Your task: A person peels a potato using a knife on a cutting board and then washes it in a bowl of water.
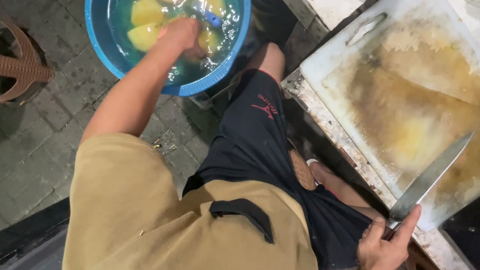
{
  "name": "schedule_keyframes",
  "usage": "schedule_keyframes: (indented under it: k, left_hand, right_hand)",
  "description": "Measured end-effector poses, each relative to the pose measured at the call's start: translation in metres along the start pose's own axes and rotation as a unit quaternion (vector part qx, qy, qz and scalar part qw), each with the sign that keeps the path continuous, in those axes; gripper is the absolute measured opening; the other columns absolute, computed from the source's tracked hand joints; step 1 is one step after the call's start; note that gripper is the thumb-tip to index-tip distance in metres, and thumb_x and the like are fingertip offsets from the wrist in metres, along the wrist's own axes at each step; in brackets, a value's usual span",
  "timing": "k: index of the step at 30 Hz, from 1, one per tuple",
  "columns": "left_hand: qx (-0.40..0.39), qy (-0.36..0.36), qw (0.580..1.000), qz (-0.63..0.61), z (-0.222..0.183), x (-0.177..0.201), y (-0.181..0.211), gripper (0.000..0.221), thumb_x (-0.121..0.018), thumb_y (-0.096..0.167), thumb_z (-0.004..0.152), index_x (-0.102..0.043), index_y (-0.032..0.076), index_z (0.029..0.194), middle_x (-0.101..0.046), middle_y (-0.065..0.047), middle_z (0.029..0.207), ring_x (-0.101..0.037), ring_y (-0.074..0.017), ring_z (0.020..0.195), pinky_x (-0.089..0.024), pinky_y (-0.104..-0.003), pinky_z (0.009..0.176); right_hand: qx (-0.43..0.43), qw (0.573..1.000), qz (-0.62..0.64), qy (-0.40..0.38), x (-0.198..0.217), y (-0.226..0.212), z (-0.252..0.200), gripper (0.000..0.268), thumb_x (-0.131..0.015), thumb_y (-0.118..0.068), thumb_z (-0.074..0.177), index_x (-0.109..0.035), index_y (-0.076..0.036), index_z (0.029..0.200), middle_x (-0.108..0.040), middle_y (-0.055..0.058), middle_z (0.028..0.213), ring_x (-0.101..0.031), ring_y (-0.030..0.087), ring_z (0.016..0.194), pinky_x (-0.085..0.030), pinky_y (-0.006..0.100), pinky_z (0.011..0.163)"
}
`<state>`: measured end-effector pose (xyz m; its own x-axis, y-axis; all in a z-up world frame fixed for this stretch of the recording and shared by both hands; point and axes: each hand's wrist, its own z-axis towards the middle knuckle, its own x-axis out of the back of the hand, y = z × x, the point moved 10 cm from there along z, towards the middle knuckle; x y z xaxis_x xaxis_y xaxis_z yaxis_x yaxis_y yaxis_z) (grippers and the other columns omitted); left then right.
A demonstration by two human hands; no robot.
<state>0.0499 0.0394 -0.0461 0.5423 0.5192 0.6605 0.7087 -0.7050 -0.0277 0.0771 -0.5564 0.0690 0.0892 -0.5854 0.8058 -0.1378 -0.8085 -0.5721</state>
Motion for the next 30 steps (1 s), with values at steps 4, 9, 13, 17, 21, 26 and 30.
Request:
schedule_keyframes:
  k: [4,9,13,17,21,26,30]
  left_hand:
    - [-0.045,0.047,0.998,0.012,0.06,0.018,-0.031,0.085,-0.088,0.048,0.067,-0.055,0.012,0.137,-0.06,-0.012,0.13,-0.06,-0.0389,0.114,-0.052,-0.051,0.092]
    - [-0.044,0.279,0.938,-0.203,0.08,0.088,-0.055,0.023,-0.058,0.018,0.081,-0.075,0.015,0.094,-0.067,-0.021,0.096,-0.066,-0.0387,0.083,-0.055,-0.051,0.079]
    - [-0.049,0.252,0.942,-0.215,0.146,0.071,-0.035,0.049,-0.078,0.051,0.083,-0.067,0.004,0.076,-0.069,-0.013,0.078,-0.066,-0.028,0.07,-0.052,-0.044,0.061]
    - [0.044,0.159,0.976,-0.143,0.129,0.061,-0.009,0.071,-0.071,0.056,0.084,-0.052,0.003,0.127,-0.06,-0.015,0.126,-0.058,-0.0355,0.117,-0.05,-0.045,0.094]
    - [0.108,0.11,0.977,-0.15,0.111,0.057,0.002,0.058,-0.073,0.053,0.082,-0.063,0.008,0.119,-0.066,-0.008,0.122,-0.061,-0.0317,0.116,-0.051,-0.046,0.093]
    - [-0.05,0.095,0.992,-0.071,0.161,0.042,0.012,0.064,-0.07,0.037,0.075,-0.064,-0.006,0.122,-0.064,-0.025,0.124,-0.058,-0.0408,0.117,-0.048,-0.054,0.096]
    - [-0.055,0.015,0.994,-0.091,0.076,0.053,0.03,0.031,-0.06,0.026,0.08,-0.072,0.001,0.094,-0.067,-0.027,0.093,-0.065,-0.0435,0.068,-0.045,-0.052,0.067]
  right_hand:
    - [0.011,0.999,-0.036,0.005,0.001,0.001,0.001,0.073,-0.051,-0.015,0.094,-0.03,-0.012,0.164,-0.064,0.012,0.068,-0.061,0.033,0.066,-0.048,0.044,0.072]
    - [0.027,0.999,-0.03,0.011,0.001,-0.006,0.004,0.073,-0.051,-0.01,0.091,-0.034,-0.009,0.162,-0.06,0.014,0.064,-0.054,0.033,0.059,-0.043,0.044,0.062]
    - [0.046,0.998,-0.047,0.022,-0.002,0.003,0.009,0.074,-0.054,-0.008,0.092,-0.033,-0.008,0.163,-0.058,0.02,0.065,-0.048,0.037,0.055,-0.04,0.047,0.059]
    - [0.009,0.998,-0.056,0.028,-0.004,0.016,0.014,0.073,-0.056,-0.013,0.092,-0.034,-0.018,0.162,-0.057,0.023,0.071,-0.05,0.039,0.059,-0.042,0.048,0.064]
    - [-0.033,0.999,-0.022,0.013,0.002,0.009,0.007,0.066,-0.055,-0.028,0.097,-0.038,-0.019,0.159,-0.055,0.013,0.073,-0.042,0.024,0.062,-0.041,0.04,0.064]
    - [-0.089,0.994,-0.061,0.024,0.009,0.002,0.007,0.064,-0.059,-0.025,0.093,-0.04,-0.027,0.154,-0.067,0.037,0.086,-0.065,0.051,0.094,-0.05,0.057,0.088]
    - [-0.015,1.0,-0.012,0.0,-0.004,0.03,0.013,0.063,-0.053,-0.024,0.094,-0.036,-0.024,0.154,-0.071,0.021,0.108,-0.066,0.041,0.092,-0.047,0.042,0.088]
